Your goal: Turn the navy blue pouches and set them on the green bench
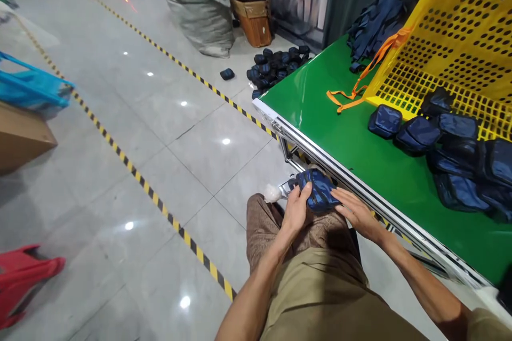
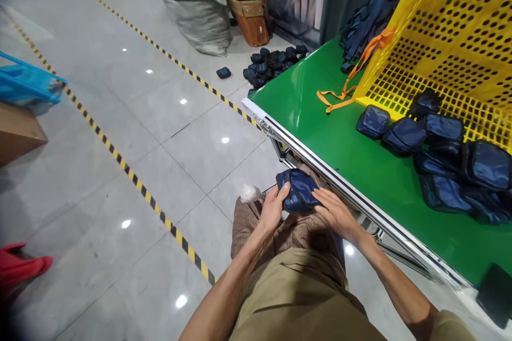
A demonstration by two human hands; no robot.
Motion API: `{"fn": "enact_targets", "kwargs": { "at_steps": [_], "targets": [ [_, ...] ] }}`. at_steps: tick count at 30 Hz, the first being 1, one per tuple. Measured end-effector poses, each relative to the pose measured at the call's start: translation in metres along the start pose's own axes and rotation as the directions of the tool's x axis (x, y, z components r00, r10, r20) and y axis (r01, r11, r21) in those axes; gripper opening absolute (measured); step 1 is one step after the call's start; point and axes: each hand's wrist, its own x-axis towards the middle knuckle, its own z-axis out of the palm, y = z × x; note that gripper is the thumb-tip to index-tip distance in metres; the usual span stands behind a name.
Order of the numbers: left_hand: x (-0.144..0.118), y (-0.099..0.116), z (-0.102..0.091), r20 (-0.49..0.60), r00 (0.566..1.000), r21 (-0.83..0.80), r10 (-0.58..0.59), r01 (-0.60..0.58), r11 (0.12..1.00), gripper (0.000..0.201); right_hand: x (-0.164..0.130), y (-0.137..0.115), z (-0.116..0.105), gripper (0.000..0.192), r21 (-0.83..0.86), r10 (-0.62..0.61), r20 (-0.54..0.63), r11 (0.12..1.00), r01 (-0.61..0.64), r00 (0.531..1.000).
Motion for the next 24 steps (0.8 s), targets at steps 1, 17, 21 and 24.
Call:
{"fn": "enact_targets", "kwargs": {
  "at_steps": [1, 17, 21, 24],
  "targets": [
    [-0.003, -0.003, 0.0, -0.008, 0.999, 0.062, 0.049, -0.049, 0.997, 0.061, 0.0, -0.009, 0.002, 0.057, 0.027, 0.032, 0.014, 0.999, -0.033, 0.999],
    [-0.047, -0.025, -0.003, 0.14, 0.981, 0.471, 0.134, -0.185, 0.863, 0.032, 0.029, -0.06, 0.023, 0.063, 0.072, 0.38, -0.346, 0.923, -0.379, 0.858],
    [-0.052, -0.039, -0.012, 0.297, 0.877, 0.451, 0.379, -0.478, 0.754, 0.036, 0.036, -0.024, -0.003, 0.07, 0.2, 0.495, -0.384, 0.868, -0.454, 0.779],
    [-0.051, -0.051, -0.011, 0.402, 0.799, 0.405, 0.447, -0.593, 0.696, 0.031, 0.035, -0.023, -0.006, 0.059, 0.082, 0.41, -0.302, 0.911, -0.404, 0.861]
  ]
}}
